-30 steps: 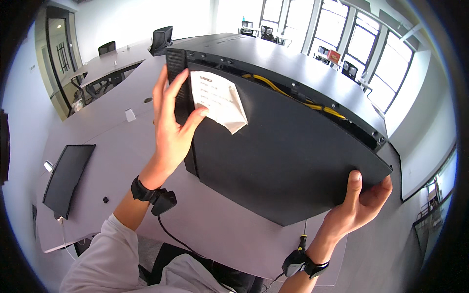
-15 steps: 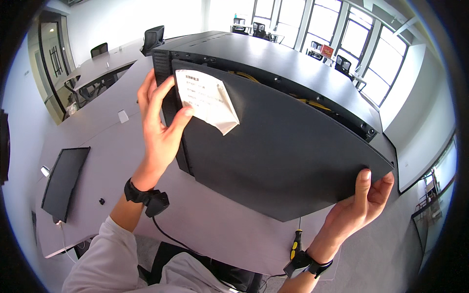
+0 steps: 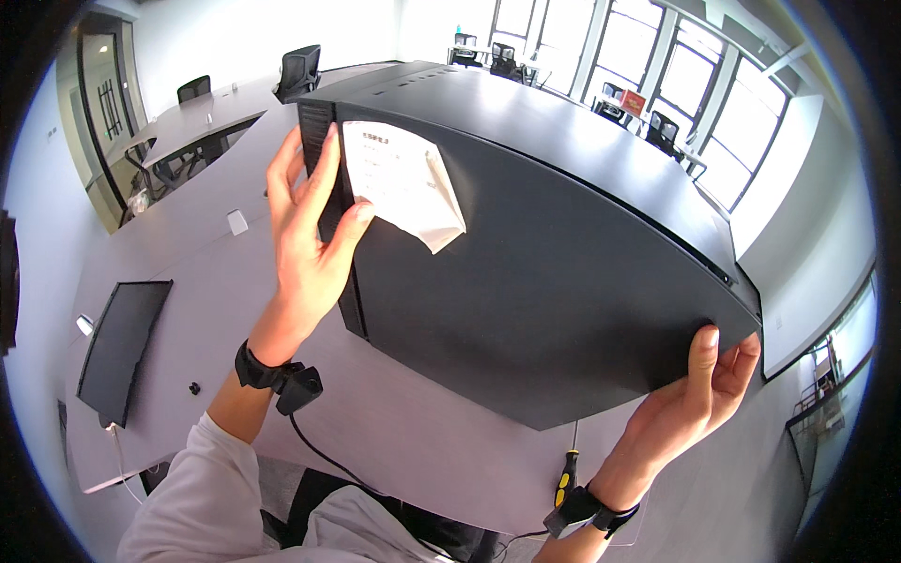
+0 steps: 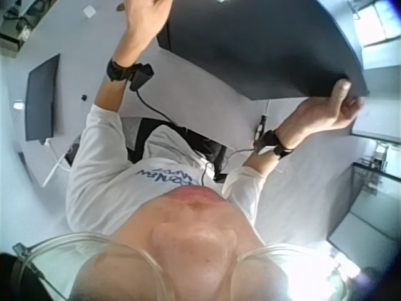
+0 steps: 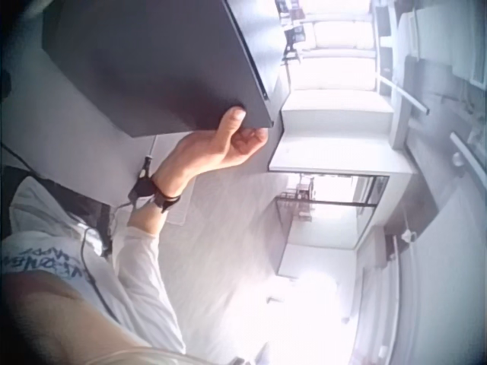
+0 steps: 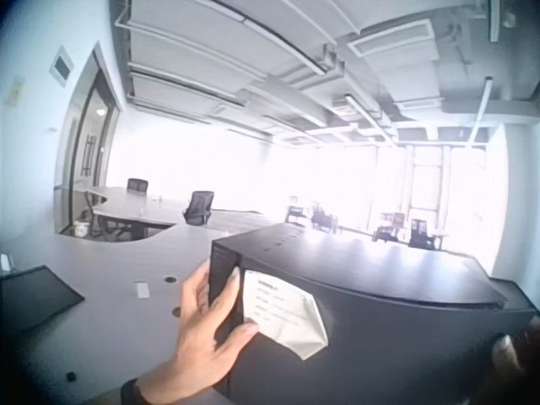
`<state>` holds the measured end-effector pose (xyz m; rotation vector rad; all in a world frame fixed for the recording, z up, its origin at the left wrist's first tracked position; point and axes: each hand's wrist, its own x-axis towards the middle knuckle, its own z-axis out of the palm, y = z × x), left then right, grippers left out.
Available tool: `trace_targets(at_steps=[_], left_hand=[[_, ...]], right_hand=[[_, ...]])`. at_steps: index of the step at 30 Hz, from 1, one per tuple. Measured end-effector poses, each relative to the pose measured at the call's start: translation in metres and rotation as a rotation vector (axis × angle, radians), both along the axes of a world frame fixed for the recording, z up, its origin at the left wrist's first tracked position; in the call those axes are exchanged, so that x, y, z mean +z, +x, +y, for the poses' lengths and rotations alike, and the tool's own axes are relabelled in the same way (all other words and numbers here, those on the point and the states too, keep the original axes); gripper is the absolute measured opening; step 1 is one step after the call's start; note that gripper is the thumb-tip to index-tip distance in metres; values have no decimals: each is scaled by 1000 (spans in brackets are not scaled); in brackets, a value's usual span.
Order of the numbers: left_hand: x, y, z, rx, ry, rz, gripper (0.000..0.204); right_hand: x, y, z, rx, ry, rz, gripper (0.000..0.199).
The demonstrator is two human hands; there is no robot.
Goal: The person removes a side panel from a black computer case, uses a screwdriver to loosen screws on the motherboard, and then reattaches the side panel. The person handles the case and panel multiple times to align and secure them.
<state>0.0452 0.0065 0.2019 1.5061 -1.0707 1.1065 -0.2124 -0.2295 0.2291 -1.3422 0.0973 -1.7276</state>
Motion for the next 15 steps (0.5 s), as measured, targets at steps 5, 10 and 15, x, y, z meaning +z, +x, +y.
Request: trace_targets(at_steps=[5, 10, 15], left_hand=[[-2, 3, 1, -1, -13, -7, 62], [-3, 6, 2, 32, -3, -42, 62], [-5, 10, 2, 23, -20, -37, 64]], right_hand=[[-2, 0, 2, -34, -2, 23, 20], [-6, 4, 9, -114, 12, 23, 23], [-10, 10, 18, -168, 21, 14, 23]])
